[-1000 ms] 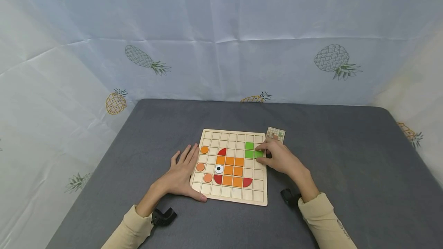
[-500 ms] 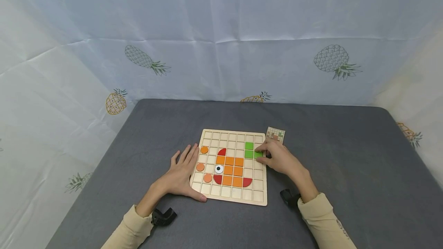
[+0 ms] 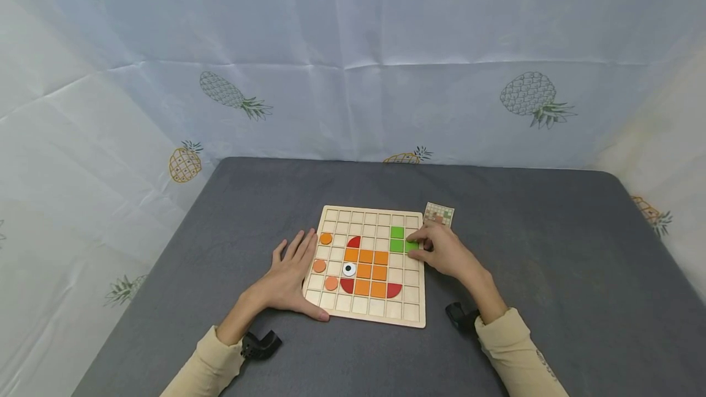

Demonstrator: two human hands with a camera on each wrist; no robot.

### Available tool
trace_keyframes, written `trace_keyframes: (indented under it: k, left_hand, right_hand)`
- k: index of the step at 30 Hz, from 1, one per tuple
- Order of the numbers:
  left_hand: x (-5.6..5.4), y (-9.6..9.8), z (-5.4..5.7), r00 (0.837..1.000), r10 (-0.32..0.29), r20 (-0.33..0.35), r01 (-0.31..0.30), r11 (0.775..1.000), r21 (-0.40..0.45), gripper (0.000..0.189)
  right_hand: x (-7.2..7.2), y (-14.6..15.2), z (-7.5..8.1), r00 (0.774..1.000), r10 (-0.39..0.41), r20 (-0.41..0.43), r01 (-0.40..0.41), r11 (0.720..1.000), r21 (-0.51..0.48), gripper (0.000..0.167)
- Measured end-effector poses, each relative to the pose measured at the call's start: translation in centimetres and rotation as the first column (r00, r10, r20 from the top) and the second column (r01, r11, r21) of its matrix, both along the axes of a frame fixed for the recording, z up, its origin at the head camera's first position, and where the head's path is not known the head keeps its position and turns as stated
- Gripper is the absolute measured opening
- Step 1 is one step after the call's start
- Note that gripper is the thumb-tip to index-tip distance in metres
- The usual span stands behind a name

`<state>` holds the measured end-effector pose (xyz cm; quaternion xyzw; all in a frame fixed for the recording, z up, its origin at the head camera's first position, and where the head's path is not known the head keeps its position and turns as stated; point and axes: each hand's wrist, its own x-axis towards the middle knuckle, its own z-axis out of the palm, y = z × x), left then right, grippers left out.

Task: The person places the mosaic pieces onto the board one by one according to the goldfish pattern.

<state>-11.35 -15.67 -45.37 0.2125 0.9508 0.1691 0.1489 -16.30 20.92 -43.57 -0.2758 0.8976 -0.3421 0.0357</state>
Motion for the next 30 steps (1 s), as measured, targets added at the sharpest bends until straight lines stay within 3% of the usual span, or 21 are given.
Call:
trace_keyframes:
  k: [30]
  left_hand:
    - [-0.03, -0.02, -0.01, 1.000, 0.024, -0.001, -0.024, 1.000, 0.013, 0.161]
  right_hand:
    - [0.14, -0.42, 0.01, 0.998, -0.044, -0.043, 0.044, 0.999, -0.011, 0.026]
